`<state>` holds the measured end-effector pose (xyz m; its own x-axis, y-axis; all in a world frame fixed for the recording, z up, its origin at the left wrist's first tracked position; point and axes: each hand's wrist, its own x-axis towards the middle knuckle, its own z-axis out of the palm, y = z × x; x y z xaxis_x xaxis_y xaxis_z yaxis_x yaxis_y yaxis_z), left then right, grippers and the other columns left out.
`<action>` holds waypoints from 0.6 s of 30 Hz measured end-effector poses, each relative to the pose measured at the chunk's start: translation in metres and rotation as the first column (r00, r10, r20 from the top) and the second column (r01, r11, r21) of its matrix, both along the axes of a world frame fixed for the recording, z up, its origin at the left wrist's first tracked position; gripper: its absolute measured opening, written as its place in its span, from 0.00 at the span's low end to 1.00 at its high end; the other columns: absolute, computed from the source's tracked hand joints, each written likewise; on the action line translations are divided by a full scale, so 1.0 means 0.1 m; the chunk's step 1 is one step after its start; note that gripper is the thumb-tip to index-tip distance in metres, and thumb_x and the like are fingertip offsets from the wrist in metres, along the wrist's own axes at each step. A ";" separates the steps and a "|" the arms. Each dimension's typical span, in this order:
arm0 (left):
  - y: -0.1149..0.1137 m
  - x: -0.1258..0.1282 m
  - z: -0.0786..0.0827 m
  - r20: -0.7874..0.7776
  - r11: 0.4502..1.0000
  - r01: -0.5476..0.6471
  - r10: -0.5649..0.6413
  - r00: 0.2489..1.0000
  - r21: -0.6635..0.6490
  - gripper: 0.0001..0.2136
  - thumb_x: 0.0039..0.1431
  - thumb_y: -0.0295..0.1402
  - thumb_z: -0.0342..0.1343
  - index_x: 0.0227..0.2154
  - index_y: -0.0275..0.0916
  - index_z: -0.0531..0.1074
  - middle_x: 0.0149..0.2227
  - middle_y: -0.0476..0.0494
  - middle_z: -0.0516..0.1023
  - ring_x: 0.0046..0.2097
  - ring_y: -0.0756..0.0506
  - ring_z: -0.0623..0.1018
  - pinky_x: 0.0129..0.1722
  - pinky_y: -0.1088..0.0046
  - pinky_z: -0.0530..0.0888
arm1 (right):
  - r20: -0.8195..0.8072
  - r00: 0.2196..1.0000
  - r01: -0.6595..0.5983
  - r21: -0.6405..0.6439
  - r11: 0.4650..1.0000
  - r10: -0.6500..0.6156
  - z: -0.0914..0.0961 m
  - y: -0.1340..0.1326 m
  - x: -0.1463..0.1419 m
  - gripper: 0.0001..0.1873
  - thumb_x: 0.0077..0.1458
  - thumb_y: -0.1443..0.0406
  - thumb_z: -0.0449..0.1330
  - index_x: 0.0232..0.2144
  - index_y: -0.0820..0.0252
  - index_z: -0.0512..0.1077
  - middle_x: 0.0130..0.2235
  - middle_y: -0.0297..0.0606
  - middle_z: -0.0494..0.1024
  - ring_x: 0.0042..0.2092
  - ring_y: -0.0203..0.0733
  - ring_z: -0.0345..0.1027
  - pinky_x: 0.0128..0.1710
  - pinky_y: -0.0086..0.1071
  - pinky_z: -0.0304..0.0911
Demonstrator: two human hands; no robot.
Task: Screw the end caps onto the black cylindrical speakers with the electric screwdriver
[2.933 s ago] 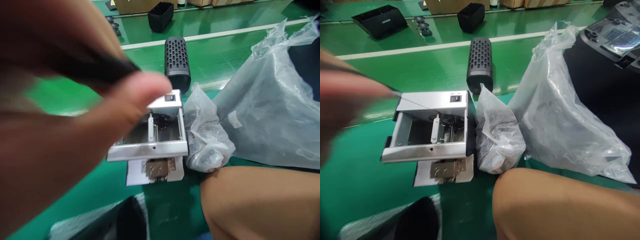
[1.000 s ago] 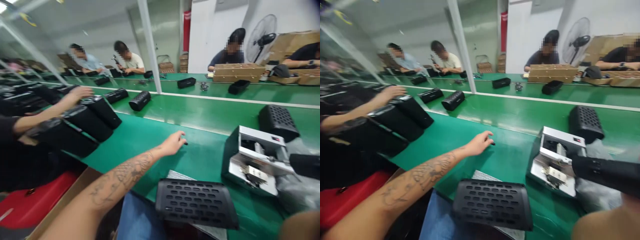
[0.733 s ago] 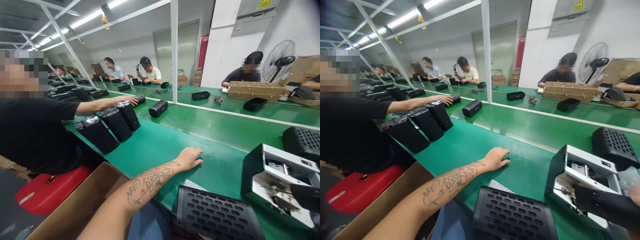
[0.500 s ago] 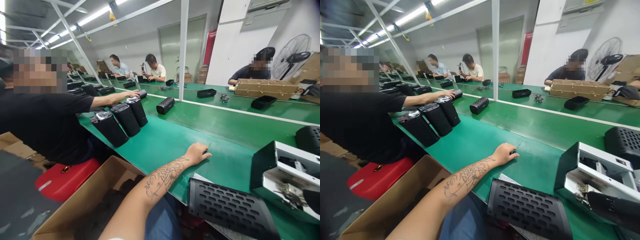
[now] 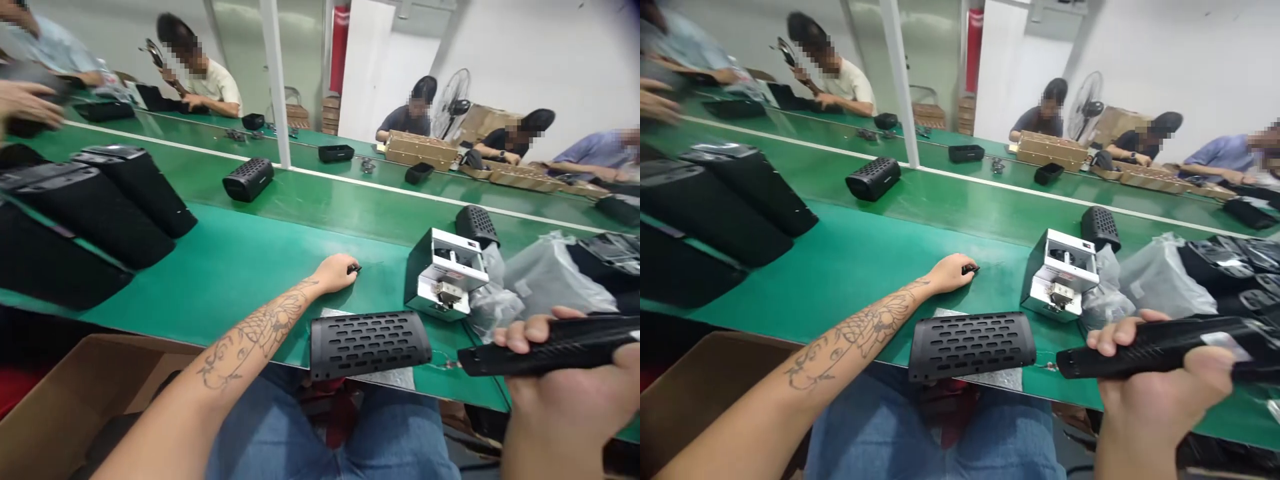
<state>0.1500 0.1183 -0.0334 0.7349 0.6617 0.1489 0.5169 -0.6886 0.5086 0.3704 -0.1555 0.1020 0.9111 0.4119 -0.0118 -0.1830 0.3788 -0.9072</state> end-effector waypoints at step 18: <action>-0.21 1.07 0.22 -0.201 0.938 0.294 -0.328 0.923 -0.182 0.16 0.57 0.30 0.63 0.49 0.39 0.81 0.53 0.32 0.82 0.47 0.34 0.84 0.45 0.64 0.78 | -0.014 0.996 0.086 -0.180 0.980 -0.090 -0.31 -0.08 0.30 0.22 0.54 0.45 0.49 0.34 0.53 0.71 0.23 0.31 0.64 0.21 0.40 0.56 0.21 0.37 0.62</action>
